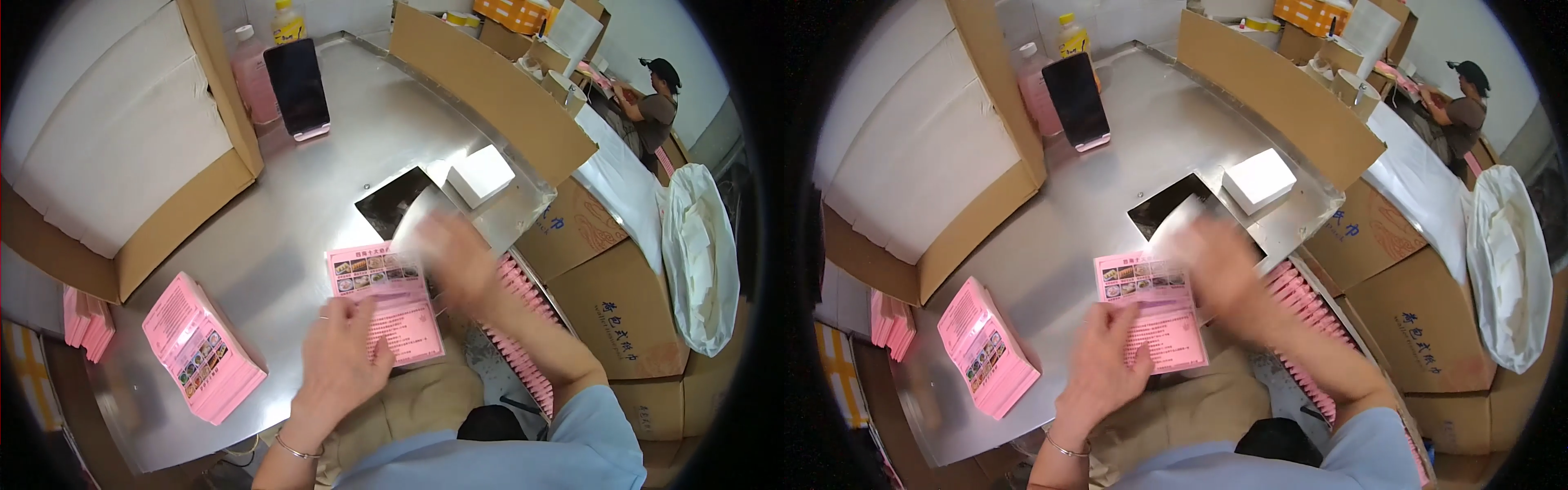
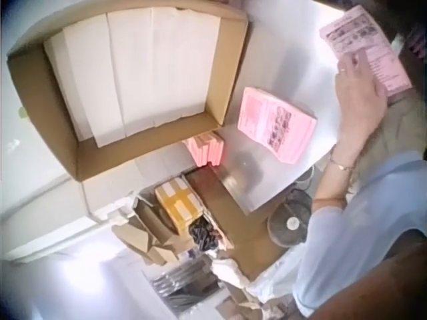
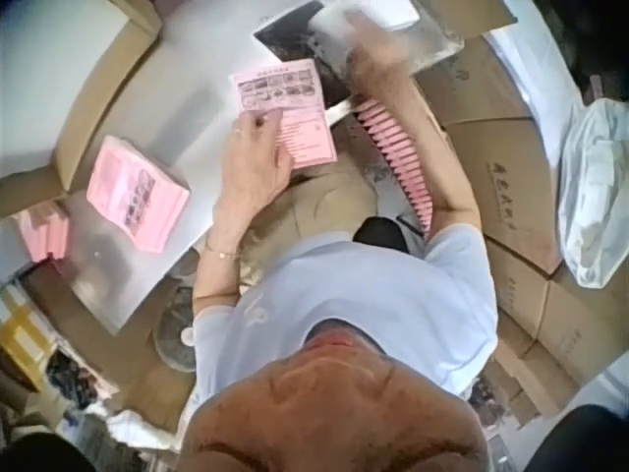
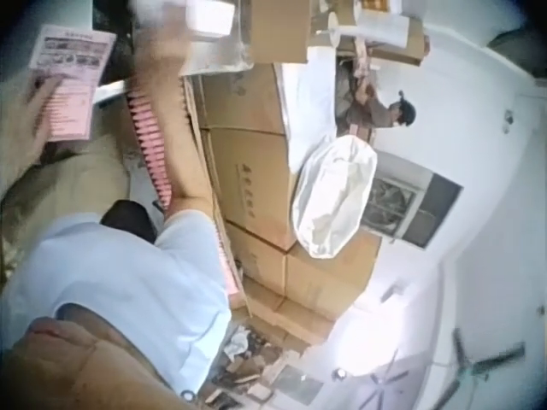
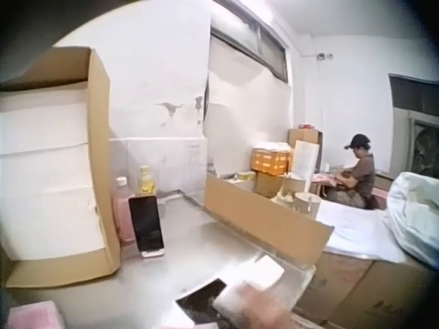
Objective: Inserting pink brochures or pamphlets into white cardboard sleeves or boxes and organizing them into larger containers.
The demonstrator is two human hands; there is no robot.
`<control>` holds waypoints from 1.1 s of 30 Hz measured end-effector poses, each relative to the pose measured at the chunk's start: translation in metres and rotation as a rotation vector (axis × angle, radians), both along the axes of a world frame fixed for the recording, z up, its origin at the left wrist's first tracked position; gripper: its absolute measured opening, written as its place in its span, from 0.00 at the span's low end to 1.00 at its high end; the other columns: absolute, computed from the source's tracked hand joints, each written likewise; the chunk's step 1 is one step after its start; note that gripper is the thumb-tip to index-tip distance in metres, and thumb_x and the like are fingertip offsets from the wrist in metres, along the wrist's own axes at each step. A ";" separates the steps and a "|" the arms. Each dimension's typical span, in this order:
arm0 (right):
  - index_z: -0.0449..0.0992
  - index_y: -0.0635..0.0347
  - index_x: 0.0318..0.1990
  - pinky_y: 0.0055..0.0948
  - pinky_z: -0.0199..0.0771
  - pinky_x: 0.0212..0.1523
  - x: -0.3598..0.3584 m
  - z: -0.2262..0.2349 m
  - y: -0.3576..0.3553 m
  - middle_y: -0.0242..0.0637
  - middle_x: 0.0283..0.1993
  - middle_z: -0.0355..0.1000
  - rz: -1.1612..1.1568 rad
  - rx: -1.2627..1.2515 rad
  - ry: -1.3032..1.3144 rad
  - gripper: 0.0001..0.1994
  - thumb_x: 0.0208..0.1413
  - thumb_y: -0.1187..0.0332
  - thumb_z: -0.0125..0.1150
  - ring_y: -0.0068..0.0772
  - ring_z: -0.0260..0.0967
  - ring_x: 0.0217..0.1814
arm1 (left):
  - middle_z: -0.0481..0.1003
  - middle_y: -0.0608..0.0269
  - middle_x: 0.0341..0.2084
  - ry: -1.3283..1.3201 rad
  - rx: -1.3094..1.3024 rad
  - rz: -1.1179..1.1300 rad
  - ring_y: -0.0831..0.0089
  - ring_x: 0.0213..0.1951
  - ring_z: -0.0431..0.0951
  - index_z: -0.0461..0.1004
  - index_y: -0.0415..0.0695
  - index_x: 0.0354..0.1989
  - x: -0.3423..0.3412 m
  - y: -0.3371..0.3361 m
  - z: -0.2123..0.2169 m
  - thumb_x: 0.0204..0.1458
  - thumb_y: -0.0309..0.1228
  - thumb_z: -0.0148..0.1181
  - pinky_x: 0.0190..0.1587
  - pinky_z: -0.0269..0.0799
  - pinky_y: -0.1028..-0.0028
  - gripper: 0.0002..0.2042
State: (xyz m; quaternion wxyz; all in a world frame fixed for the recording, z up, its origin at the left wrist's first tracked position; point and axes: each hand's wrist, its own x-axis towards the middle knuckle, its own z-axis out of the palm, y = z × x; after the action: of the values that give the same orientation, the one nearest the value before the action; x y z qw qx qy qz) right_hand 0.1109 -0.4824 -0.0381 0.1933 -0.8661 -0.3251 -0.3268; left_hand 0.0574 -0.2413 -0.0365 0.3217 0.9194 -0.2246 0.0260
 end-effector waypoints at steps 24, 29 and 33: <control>0.77 0.60 0.38 0.42 0.65 0.42 0.068 -0.002 -0.065 0.41 0.36 0.69 -0.674 -0.313 -0.092 0.10 0.55 0.63 0.64 0.41 0.67 0.45 | 0.72 0.51 0.41 -0.196 0.362 0.674 0.52 0.49 0.70 0.71 0.39 0.42 -0.032 0.181 0.029 0.50 0.19 0.55 0.62 0.58 0.55 0.10; 0.77 0.61 0.36 0.43 0.66 0.41 0.077 -0.011 -0.066 0.41 0.36 0.68 -0.587 -0.101 -0.046 0.06 0.55 0.68 0.64 0.44 0.67 0.42 | 0.72 0.52 0.40 -0.162 0.127 0.716 0.53 0.44 0.72 0.72 0.39 0.47 -0.026 0.149 0.034 0.57 0.23 0.56 0.57 0.66 0.58 0.10; 0.78 0.61 0.43 0.43 0.68 0.45 0.078 -0.014 -0.080 0.42 0.40 0.71 -0.463 0.058 -0.060 0.11 0.51 0.77 0.63 0.46 0.69 0.46 | 0.73 0.45 0.44 -0.104 -0.114 0.040 0.49 0.47 0.73 0.70 0.37 0.53 0.001 0.016 0.002 0.55 0.27 0.60 0.51 0.69 0.56 0.17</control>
State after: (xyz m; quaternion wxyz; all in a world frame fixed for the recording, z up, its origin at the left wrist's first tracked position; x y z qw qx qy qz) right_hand 0.1890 -0.5620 -0.0523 0.1283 -0.9016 -0.1136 -0.3971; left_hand 0.0579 -0.2251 -0.0345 0.3609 0.9013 -0.2206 0.0930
